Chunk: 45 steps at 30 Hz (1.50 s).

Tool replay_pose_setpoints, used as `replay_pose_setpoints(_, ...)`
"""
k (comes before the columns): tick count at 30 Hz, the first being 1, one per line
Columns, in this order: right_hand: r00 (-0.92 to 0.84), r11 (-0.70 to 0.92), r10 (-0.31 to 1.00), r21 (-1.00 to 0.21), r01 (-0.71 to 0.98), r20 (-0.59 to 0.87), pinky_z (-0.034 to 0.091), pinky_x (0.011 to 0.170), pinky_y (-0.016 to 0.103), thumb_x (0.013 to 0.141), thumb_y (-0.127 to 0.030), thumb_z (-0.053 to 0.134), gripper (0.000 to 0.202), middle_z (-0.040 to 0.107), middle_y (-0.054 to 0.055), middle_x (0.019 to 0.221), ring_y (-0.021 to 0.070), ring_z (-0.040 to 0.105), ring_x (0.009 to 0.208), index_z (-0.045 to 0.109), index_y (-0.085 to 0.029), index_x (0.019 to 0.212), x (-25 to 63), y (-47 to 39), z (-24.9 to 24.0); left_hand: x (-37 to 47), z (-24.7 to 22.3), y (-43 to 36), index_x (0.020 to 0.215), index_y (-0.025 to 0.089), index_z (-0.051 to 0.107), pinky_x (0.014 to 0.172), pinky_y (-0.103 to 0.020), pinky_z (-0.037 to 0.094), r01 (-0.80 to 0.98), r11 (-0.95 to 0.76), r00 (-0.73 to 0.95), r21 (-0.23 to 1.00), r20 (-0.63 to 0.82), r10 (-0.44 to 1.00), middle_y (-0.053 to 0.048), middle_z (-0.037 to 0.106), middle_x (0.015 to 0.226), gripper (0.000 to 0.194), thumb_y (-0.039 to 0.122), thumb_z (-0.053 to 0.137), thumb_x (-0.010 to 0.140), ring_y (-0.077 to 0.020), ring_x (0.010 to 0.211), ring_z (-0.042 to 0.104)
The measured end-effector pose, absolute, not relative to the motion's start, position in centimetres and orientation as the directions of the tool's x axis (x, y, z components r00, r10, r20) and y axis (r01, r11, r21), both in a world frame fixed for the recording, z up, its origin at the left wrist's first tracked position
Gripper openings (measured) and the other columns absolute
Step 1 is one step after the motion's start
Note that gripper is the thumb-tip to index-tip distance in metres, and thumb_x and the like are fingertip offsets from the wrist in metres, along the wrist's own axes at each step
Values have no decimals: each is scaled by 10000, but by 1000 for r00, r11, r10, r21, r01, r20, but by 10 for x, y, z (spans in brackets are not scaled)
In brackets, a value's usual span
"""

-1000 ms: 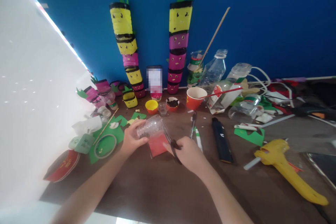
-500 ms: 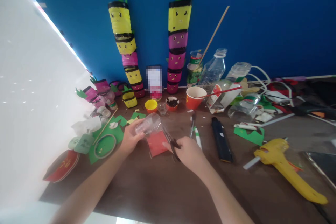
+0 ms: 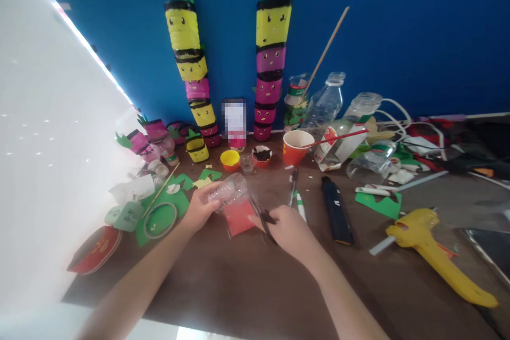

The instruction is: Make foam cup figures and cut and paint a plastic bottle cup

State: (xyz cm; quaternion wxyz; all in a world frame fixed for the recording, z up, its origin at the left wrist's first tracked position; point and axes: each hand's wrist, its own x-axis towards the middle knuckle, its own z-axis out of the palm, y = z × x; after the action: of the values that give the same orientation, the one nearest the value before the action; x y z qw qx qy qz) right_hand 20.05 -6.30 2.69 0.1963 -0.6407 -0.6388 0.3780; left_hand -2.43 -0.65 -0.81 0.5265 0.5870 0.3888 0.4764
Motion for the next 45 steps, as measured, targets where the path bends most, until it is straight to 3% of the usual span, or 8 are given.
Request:
replay_pose_setpoints(7, -82, -116, 967, -708, 697, -240, 253, 446, 233, 612, -643, 607, 535, 392, -19, 439, 96, 332, 485, 455, -166, 422, 204, -63, 28, -21, -11, -6, 1016, 162, 664, 873, -465, 491, -268, 46, 252, 962, 24, 968, -107, 675, 1018, 571, 499, 754, 564, -254, 932, 634)
replay_pose_setpoints(17, -122, -98, 963, -733, 673, -241, 256, 437, 230, 624, -626, 604, 507, 420, -24, 443, 98, 347, 483, 514, -156, 458, 204, -65, 25, -20, -4, -12, 966, 154, 688, 809, -420, 512, -269, 120, 364, 955, -15, 931, -95, 704, 914, 497, 465, 758, 585, -238, 829, 661)
replay_pose_setpoints(26, -115, -102, 967, -758, 644, -227, 311, 466, 225, 633, -597, 605, 482, 459, -24, 442, 113, 420, 489, 602, -137, 491, 207, -64, 30, -20, -1, -12, 920, 112, 691, 841, -398, 487, -464, 383, 453, 799, -157, 877, -112, 704, 896, 460, 461, 736, 624, -240, 859, 654)
replay_pose_setpoints(29, -128, -87, 967, -759, 645, -220, 285, 447, 226, 643, -596, 595, 485, 422, -36, 436, 99, 371, 475, 577, -142, 476, 208, -65, 28, -21, -4, -12, 958, 101, 683, 847, -379, 472, -471, 448, 499, 760, -189, 846, -117, 701, 919, 482, 476, 705, 656, -241, 882, 645)
replay_pose_setpoints(35, -149, -82, 957, -724, 685, -249, 199, 420, 228, 657, -581, 600, 493, 272, -56, 450, 79, 248, 492, 452, -161, 445, 207, -69, 25, -19, -2, -16, 912, 92, 690, 753, -333, 472, -438, 436, 559, 786, -142, 817, -92, 704, 775, 380, 399, 703, 688, -201, 717, 656)
replay_pose_setpoints(39, -157, -86, 953, -730, 678, -258, 219, 420, 229, 642, -617, 585, 510, 324, -48, 431, 84, 273, 483, 493, -155, 445, 207, -67, 28, -21, -3, -15, 950, 88, 683, 813, -361, 455, -412, 472, 597, 780, -161, 786, -123, 711, 847, 386, 418, 624, 759, -235, 794, 665)
replay_pose_setpoints(45, -112, -102, 964, -728, 678, -239, 255, 429, 224, 615, -630, 602, 517, 405, -29, 431, 95, 352, 472, 562, -137, 462, 207, -66, 33, -24, -1, -11, 985, 94, 676, 904, -365, 406, -377, 633, 675, 676, -268, 687, -155, 683, 1034, 490, 512, 476, 825, -263, 1006, 615)
